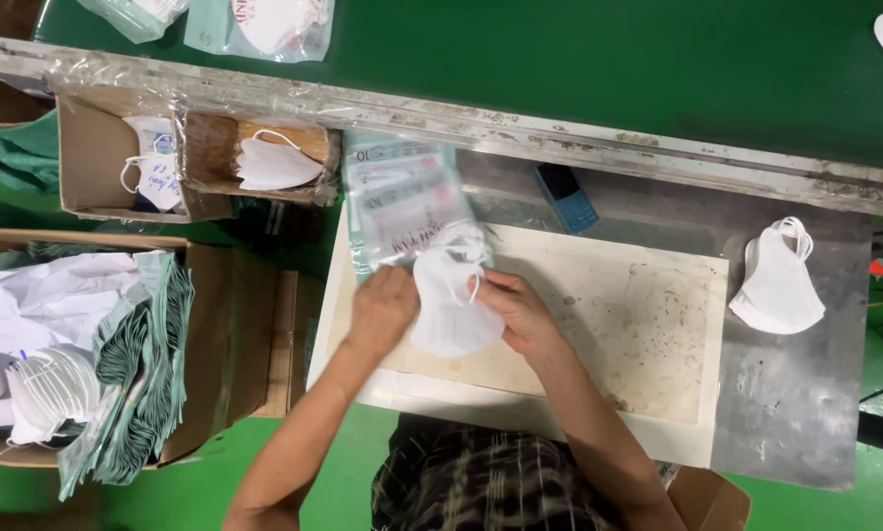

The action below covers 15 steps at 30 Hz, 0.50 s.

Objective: Picking up masks from a conveyor belt and placing them into plastic bags for packaging.

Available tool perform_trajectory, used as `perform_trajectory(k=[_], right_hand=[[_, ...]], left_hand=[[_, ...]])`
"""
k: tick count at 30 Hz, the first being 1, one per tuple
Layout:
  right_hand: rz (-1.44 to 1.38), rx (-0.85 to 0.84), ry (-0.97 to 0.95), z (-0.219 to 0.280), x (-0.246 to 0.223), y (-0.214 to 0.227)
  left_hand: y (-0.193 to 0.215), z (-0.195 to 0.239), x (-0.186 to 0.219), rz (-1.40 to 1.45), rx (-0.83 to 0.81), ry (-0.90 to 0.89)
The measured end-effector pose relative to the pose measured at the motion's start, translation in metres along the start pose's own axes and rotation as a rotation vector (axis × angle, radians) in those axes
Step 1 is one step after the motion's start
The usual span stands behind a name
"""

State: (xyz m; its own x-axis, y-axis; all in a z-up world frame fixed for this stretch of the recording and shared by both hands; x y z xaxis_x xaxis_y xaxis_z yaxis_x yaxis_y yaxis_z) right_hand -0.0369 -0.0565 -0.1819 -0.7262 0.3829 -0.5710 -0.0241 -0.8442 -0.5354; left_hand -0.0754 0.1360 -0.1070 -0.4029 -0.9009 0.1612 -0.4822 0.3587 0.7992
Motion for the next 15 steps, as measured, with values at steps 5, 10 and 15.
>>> perform_trajectory(k=[5, 10, 15], right_hand=[[0.716, 0.157, 0.294, 0.026, -0.029, -0.003], [1.112, 0.377, 0.726, 0.040, -0.042, 0.016], [0.463, 0.120, 0.574, 0.044, -0.050, 0.035]], left_hand=[[0.006, 0.002, 0.003, 0.294, 0.048, 0.356], [0.014, -0.009, 0.057, 0.435, -0.034, 0.116], [0.022, 0.001, 0.057, 0.691, 0.152, 0.321]])
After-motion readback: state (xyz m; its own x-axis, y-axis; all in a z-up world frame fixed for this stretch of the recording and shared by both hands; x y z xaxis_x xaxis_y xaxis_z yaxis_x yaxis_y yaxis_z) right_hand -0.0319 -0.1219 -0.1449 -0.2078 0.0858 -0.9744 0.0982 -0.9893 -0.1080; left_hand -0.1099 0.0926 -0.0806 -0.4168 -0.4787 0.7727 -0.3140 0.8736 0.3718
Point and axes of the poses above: each hand's wrist, its own z-axis away from the middle knuckle, its own y-axis out of the back of the hand, x = y × z, the point moved 5 cm from there along -z, towards the middle knuckle, and after that the axes turned 8 degrees about x, right-handed, at the moved point
